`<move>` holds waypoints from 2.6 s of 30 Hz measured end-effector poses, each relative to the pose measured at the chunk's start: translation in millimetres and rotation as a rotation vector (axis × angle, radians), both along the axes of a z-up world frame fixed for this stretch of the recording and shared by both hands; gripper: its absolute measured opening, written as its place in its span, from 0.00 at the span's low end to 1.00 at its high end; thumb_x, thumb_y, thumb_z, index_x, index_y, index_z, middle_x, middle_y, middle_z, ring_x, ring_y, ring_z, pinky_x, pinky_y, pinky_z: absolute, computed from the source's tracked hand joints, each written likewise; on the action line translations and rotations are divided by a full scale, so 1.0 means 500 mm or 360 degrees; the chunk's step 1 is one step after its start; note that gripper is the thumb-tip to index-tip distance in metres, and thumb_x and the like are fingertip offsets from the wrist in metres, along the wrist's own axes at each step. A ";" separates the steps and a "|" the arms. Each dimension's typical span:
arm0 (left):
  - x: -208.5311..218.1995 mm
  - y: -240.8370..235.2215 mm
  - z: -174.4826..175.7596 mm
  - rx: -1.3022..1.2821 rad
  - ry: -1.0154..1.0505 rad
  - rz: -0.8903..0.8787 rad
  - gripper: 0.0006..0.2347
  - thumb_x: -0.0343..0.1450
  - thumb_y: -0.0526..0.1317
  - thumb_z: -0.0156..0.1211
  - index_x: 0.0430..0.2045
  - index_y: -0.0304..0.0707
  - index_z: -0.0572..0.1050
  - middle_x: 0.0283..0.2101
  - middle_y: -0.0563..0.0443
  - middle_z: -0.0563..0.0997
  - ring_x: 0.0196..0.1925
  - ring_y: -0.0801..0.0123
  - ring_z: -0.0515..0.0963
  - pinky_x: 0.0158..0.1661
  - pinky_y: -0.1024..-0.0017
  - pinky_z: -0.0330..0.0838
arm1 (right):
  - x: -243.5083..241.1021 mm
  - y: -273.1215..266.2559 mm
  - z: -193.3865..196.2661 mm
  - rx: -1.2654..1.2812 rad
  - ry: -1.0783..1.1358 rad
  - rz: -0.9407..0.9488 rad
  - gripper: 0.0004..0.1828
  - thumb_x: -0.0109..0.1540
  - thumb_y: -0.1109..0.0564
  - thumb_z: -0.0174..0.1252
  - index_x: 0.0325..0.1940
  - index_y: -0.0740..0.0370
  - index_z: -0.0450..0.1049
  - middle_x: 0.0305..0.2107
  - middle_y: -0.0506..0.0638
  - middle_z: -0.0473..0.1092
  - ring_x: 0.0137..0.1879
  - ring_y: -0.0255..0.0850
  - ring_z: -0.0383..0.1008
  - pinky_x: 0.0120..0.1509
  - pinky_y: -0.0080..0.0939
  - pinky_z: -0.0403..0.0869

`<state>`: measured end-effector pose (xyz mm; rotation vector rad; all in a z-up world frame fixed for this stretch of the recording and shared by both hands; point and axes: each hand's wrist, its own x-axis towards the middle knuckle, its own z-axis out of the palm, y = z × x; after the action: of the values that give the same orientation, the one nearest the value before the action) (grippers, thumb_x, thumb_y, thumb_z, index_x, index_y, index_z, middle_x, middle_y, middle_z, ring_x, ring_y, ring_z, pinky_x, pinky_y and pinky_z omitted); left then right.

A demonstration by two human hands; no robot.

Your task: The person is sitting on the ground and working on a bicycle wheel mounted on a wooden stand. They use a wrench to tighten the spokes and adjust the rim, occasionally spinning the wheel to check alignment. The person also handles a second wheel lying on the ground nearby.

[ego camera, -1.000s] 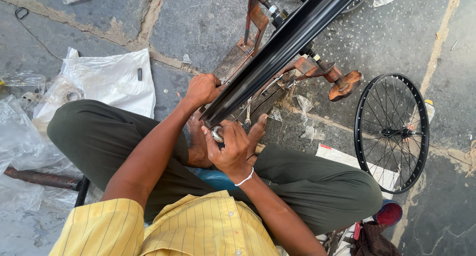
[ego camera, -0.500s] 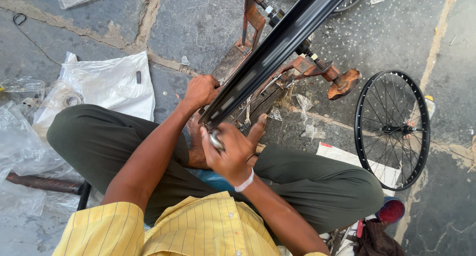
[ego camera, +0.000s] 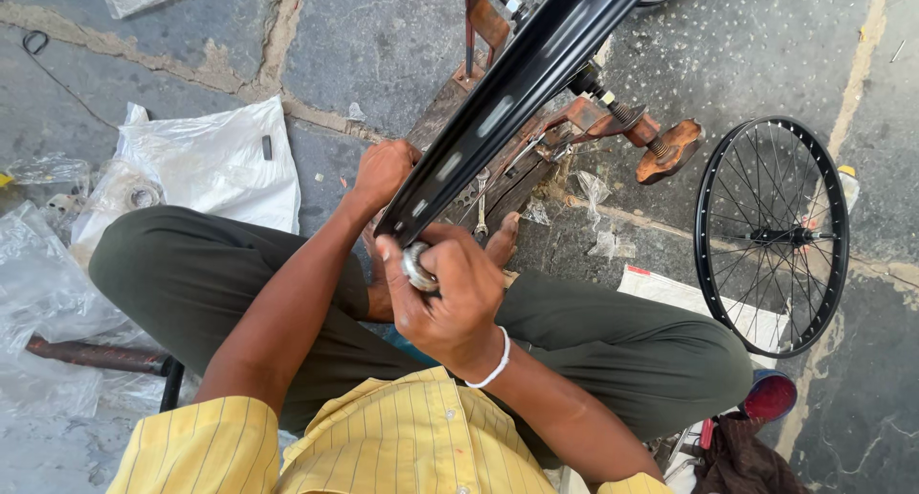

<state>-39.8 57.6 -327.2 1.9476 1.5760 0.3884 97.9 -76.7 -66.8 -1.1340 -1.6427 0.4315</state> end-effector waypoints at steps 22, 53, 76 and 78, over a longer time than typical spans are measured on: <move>-0.004 -0.005 -0.016 0.0108 0.0006 -0.0042 0.12 0.69 0.44 0.57 0.27 0.38 0.85 0.29 0.31 0.80 0.33 0.42 0.82 0.40 0.53 0.75 | 0.038 -0.010 -0.320 -0.0021 -0.0398 0.0185 0.15 0.56 0.63 0.68 0.35 0.66 0.66 0.36 0.58 0.71 0.40 0.52 0.76 0.44 0.47 0.77; 0.032 -0.187 0.537 0.0743 -0.1413 0.0083 0.22 0.66 0.43 0.76 0.50 0.34 0.77 0.43 0.53 0.73 0.37 0.76 0.73 0.35 0.76 0.70 | 0.145 0.129 0.100 -0.0308 0.0062 0.0981 0.26 0.61 0.65 0.60 0.64 0.65 0.67 0.58 0.54 0.69 0.62 0.44 0.70 0.67 0.46 0.69; 0.067 -0.115 0.634 0.0609 -0.1447 0.0179 0.25 0.63 0.44 0.77 0.51 0.30 0.78 0.42 0.53 0.76 0.34 0.78 0.74 0.32 0.78 0.71 | 0.097 0.226 0.043 0.0945 -0.0430 -0.0266 0.17 0.66 0.49 0.59 0.42 0.66 0.65 0.36 0.58 0.71 0.41 0.54 0.75 0.48 0.51 0.72; 0.066 -0.112 0.632 0.0574 -0.1455 0.0183 0.24 0.64 0.44 0.77 0.51 0.31 0.79 0.41 0.53 0.78 0.35 0.78 0.75 0.32 0.78 0.71 | 0.076 0.210 0.036 0.0953 -0.0303 -0.0372 0.18 0.69 0.49 0.58 0.47 0.68 0.66 0.42 0.62 0.70 0.47 0.58 0.74 0.53 0.51 0.74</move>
<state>-7.0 1.8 -11.5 1.5269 1.0337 1.4485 135.8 28.4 -48.6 -0.9065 -1.6188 -0.3155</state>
